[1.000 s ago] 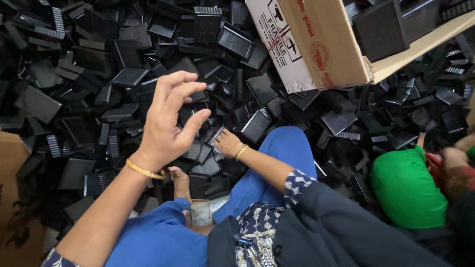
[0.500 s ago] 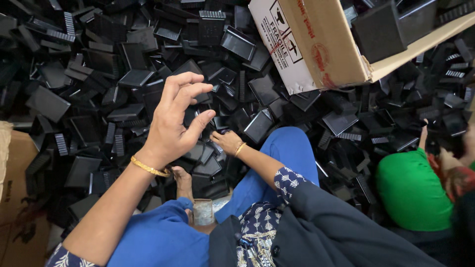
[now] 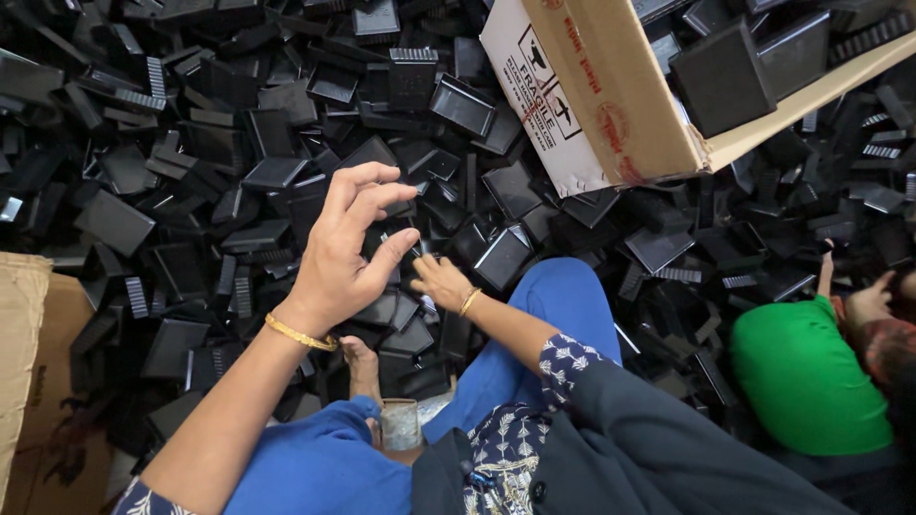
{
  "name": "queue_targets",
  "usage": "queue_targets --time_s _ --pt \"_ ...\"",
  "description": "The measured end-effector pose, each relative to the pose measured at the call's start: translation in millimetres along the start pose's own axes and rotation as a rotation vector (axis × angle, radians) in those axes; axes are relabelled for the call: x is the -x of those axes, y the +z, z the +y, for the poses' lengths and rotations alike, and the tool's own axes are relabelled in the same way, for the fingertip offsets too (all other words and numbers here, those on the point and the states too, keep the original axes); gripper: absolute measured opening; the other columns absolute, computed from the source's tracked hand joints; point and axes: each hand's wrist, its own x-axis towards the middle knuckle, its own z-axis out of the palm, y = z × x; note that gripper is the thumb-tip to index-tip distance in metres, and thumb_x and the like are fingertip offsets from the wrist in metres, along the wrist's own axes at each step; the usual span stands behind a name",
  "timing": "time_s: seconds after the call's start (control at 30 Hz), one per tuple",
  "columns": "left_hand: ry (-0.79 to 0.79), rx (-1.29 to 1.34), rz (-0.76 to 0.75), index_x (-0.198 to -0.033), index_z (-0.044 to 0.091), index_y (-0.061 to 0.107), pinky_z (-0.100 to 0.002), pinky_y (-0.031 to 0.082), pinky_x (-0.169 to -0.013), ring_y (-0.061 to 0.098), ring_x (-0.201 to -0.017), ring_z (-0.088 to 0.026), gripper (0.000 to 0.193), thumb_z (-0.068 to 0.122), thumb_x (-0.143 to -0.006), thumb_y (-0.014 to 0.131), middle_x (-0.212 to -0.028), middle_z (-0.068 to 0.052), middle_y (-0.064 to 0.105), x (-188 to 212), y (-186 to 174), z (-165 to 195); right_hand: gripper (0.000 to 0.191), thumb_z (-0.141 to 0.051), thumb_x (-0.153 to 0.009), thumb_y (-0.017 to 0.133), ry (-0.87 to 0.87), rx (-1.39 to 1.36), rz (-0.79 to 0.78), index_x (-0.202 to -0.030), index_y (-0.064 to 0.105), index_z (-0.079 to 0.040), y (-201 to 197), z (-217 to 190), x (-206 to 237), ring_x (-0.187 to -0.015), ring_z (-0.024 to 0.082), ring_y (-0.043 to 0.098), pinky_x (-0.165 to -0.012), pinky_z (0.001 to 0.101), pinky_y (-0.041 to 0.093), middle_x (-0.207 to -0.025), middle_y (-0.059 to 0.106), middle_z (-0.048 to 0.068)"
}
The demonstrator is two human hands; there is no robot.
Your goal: The person sits cross-legged on the floor and repeatedly picks up small black plastic components from a large pile. They turn each component over in their hands, inspect it, and place it back into the pile. A cardboard box labeled 'FRAGILE' is visible nearby.
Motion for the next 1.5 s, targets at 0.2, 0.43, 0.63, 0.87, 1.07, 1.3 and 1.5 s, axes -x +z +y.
queue_targets --time_s 0.2,0.43,0.63,0.87,1.07,1.3,1.5 --pt "-0.02 -0.108 -0.019 -0.135 0.008 0.058 -0.042 0.051 -0.105 0.056 -0.129 -0.032 0.05 0.011 -0.089 0.077 -0.14 -0.016 0.052 4 -2 -8 0.017 -0.019 -0.094 0.068 0.249 -0.752 0.443 -0.107 0.059 -0.014 -17 -8 -19 -0.098 0.028 0.057 -0.084 0.0445 0.052 -0.106 0.058 0.008" --pt "0.022 -0.833 -0.393 -0.137 0.017 0.049 -0.065 0.036 -0.093 0.051 -0.12 -0.034 0.088 0.027 -0.058 0.087 -0.133 -0.018 0.052 0 21 -10 0.019 -0.027 -0.107 0.052 0.391 -2.333 0.391 -0.119 0.053 -0.013 -99 14 -5 -0.1 0.012 0.067 -0.085 0.0366 0.06 -0.109 0.064 -0.001" --pt "-0.082 -0.619 -0.181 -0.134 0.01 0.051 -0.05 0.045 -0.088 0.054 -0.11 -0.037 0.073 0.03 -0.072 0.085 -0.128 -0.018 0.054 -4 6 -4 0.04 -0.044 -0.102 0.059 0.58 -1.426 0.339 -0.121 0.054 -0.01 -82 47 0 -0.105 0.024 0.064 -0.094 0.045 0.055 -0.114 0.061 0.006" --pt "-0.011 -0.369 -0.142 -0.136 0.005 0.047 -0.046 0.047 -0.092 0.056 -0.114 -0.039 0.069 0.037 -0.085 0.081 -0.128 -0.02 0.052 -5 7 -2 0.06 -0.045 -0.073 0.079 0.538 0.009 -0.315 -0.122 0.064 -0.014 -12 60 17 -0.126 0.041 0.049 -0.118 0.0644 0.026 -0.129 0.055 0.02" --pt "-0.049 -0.253 -0.159 -0.135 0.004 0.048 -0.046 0.045 -0.097 0.053 -0.115 -0.039 0.063 0.03 -0.085 0.076 -0.13 -0.022 0.049 0 2 -5 0.071 -0.02 -0.067 0.084 0.38 -0.518 0.118 -0.134 0.061 -0.012 -51 49 11 -0.128 0.045 0.041 -0.108 0.0581 0.036 -0.146 0.038 0.024" --pt "-0.085 -0.249 -0.317 -0.125 0.007 0.055 -0.047 0.041 -0.096 0.05 -0.116 -0.037 0.057 0.025 -0.075 0.074 -0.126 -0.017 0.052 -3 1 -7 0.092 -0.012 -0.074 0.093 0.219 -1.294 0.357 -0.15 0.042 -0.01 -150 40 28 -0.129 0.024 0.053 -0.109 0.037 0.048 -0.137 0.048 0.011" --pt "0.048 -0.095 -0.299 -0.128 0.006 0.055 -0.047 0.043 -0.107 0.048 -0.126 -0.04 0.06 0.026 -0.077 0.078 -0.133 -0.019 0.051 -3 5 -9 0.107 0.007 -0.071 0.09 0.134 -1.712 0.501 -0.158 0.03 -0.009 -172 33 39 -0.142 0.018 0.046 -0.122 0.036 0.039 -0.149 0.046 0.005"
